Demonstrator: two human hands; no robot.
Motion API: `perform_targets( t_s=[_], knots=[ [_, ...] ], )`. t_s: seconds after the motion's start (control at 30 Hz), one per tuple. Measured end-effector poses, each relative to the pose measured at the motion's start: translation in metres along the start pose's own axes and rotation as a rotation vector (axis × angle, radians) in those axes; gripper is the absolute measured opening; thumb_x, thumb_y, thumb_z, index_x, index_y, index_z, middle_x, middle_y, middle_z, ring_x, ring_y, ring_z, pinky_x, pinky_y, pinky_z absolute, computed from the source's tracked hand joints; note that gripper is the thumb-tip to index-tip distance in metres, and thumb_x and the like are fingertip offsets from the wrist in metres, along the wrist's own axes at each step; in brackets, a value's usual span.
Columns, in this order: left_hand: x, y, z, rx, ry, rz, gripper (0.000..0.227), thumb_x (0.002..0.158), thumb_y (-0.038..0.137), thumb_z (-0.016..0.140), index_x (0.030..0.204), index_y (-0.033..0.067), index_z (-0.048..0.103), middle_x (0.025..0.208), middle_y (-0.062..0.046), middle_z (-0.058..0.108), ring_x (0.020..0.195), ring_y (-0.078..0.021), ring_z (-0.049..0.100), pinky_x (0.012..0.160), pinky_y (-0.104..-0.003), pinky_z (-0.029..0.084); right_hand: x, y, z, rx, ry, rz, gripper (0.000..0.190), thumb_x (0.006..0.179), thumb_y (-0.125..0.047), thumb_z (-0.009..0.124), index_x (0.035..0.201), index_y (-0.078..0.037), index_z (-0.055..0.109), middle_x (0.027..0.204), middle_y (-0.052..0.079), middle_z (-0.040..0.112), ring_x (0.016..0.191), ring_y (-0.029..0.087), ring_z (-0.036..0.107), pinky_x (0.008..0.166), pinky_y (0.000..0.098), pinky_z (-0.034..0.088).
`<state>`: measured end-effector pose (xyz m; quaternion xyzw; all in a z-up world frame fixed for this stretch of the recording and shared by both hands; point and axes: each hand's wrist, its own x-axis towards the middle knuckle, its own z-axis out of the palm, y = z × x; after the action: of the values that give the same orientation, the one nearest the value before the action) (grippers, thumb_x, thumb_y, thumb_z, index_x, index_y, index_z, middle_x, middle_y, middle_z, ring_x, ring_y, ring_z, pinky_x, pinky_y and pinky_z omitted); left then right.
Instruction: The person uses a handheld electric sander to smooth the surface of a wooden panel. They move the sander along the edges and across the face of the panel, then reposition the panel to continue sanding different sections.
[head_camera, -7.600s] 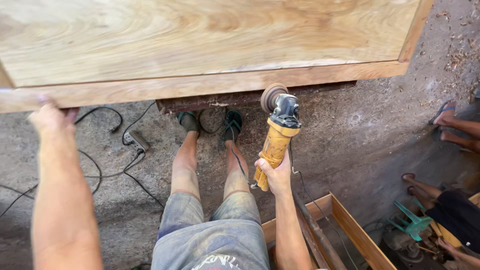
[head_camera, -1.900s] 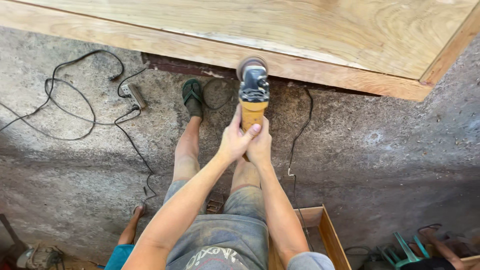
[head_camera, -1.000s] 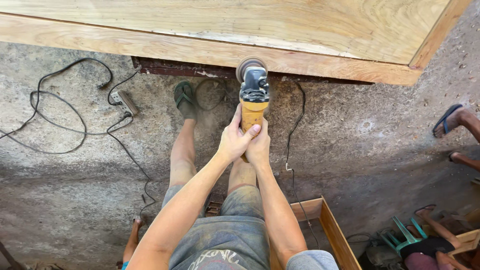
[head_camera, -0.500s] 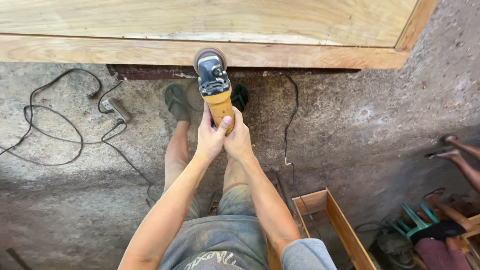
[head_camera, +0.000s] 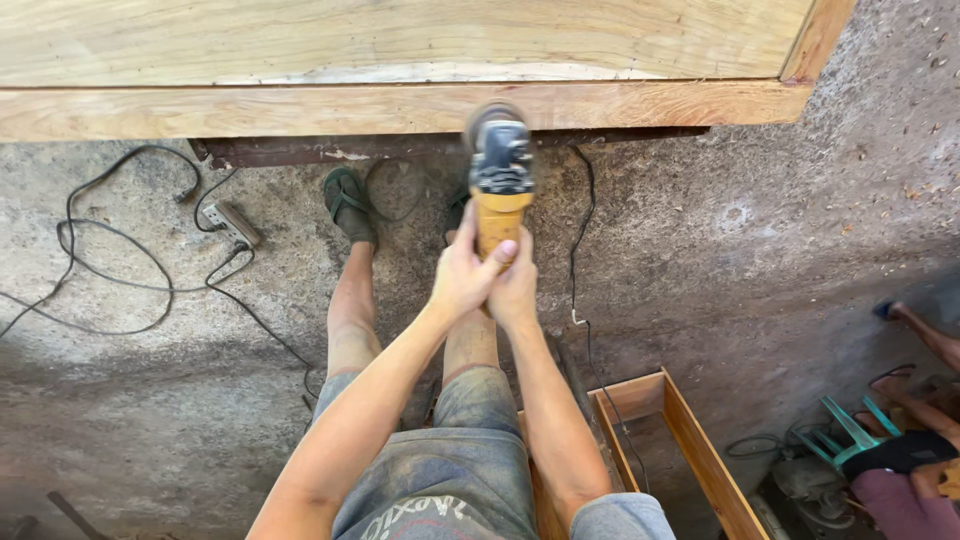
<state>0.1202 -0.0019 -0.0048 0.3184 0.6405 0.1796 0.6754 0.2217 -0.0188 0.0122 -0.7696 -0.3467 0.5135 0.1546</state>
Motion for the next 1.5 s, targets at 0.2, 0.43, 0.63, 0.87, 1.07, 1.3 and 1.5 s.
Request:
perform_targets(
  t_s=[0.2, 0.43, 0.63, 0.87, 1.07, 1.3, 1.5],
  knots=[
    [-0.01, -0.009, -0.019, -0.287, 0.091, 0.124, 0.096, 0.095, 0.045, 0.073, 0.162, -0.0003, 0.022, 0.139, -0.021, 0.063, 0.125, -0.0234, 0.064, 0.106, -0.036, 0.051, 0.0, -0.006, 0.02, 0.003, -0.085, -0.1, 0.068, 0.087, -0.024, 0.077, 0.143, -0.006, 0.045, 0.12, 0.022, 0.073, 0.111, 0.034, 0.073, 0.09, 0.0436, 0.058],
    [0.002, 0.011, 0.047, -0.053, 0.021, 0.17, 0.093, 0.091, 0.04, 0.075, 0.159, -0.0007, 0.028, 0.136, -0.022, 0.067, 0.126, -0.0254, 0.066, 0.105, -0.037, 0.05, 0.005, 0.035, -0.039, 0.176, 0.086, -0.098, 0.052, 0.098, -0.025, 0.067, 0.144, -0.009, 0.049, 0.127, 0.017, 0.074, 0.114, 0.029, 0.073, 0.097, 0.0398, 0.056],
    [0.011, 0.009, 0.051, 0.02, 0.011, 0.133, 0.095, 0.088, 0.051, 0.072, 0.16, 0.0039, 0.031, 0.129, -0.024, 0.069, 0.123, -0.0298, 0.068, 0.102, -0.037, 0.052, 0.016, 0.045, -0.034, 0.061, 0.154, -0.081, 0.057, 0.09, -0.028, 0.069, 0.14, -0.009, 0.049, 0.112, 0.02, 0.075, 0.104, 0.035, 0.075, 0.083, 0.045, 0.058],
    [0.012, 0.0, 0.041, -0.099, 0.1, 0.116, 0.093, 0.084, 0.049, 0.073, 0.157, 0.0084, 0.032, 0.125, -0.021, 0.073, 0.116, -0.0294, 0.073, 0.097, -0.038, 0.056, 0.02, 0.036, -0.023, 0.016, 0.054, -0.026, 0.058, 0.089, -0.031, 0.07, 0.14, -0.013, 0.048, 0.116, 0.021, 0.073, 0.109, 0.035, 0.072, 0.087, 0.0449, 0.057],
    [0.034, 0.023, 0.061, 0.256, -0.069, 0.055, 0.094, 0.086, 0.055, 0.068, 0.161, 0.0142, 0.028, 0.113, -0.027, 0.072, 0.108, -0.0423, 0.07, 0.091, -0.046, 0.056, 0.03, 0.042, -0.041, 0.089, 0.236, 0.03, 0.046, 0.092, -0.033, 0.068, 0.131, -0.01, 0.055, 0.114, 0.018, 0.076, 0.105, 0.031, 0.075, 0.086, 0.0426, 0.058],
    [0.005, -0.007, 0.012, 0.064, 0.114, 0.087, 0.098, 0.084, 0.061, 0.069, 0.159, 0.0111, 0.031, 0.114, -0.026, 0.073, 0.108, -0.0405, 0.071, 0.089, -0.045, 0.057, 0.011, 0.027, 0.003, 0.015, 0.071, -0.067, 0.053, 0.089, -0.025, 0.073, 0.135, -0.01, 0.051, 0.116, 0.019, 0.075, 0.105, 0.03, 0.074, 0.086, 0.0426, 0.057],
    [-0.016, -0.034, -0.062, -0.165, 0.246, 0.096, 0.099, 0.087, 0.055, 0.072, 0.16, 0.0052, 0.028, 0.131, -0.023, 0.068, 0.12, -0.0313, 0.068, 0.1, -0.04, 0.053, -0.01, -0.02, 0.069, -0.009, -0.117, -0.152, 0.054, 0.091, -0.025, 0.07, 0.138, -0.009, 0.05, 0.116, 0.019, 0.076, 0.105, 0.03, 0.077, 0.086, 0.043, 0.06]
  ],
)
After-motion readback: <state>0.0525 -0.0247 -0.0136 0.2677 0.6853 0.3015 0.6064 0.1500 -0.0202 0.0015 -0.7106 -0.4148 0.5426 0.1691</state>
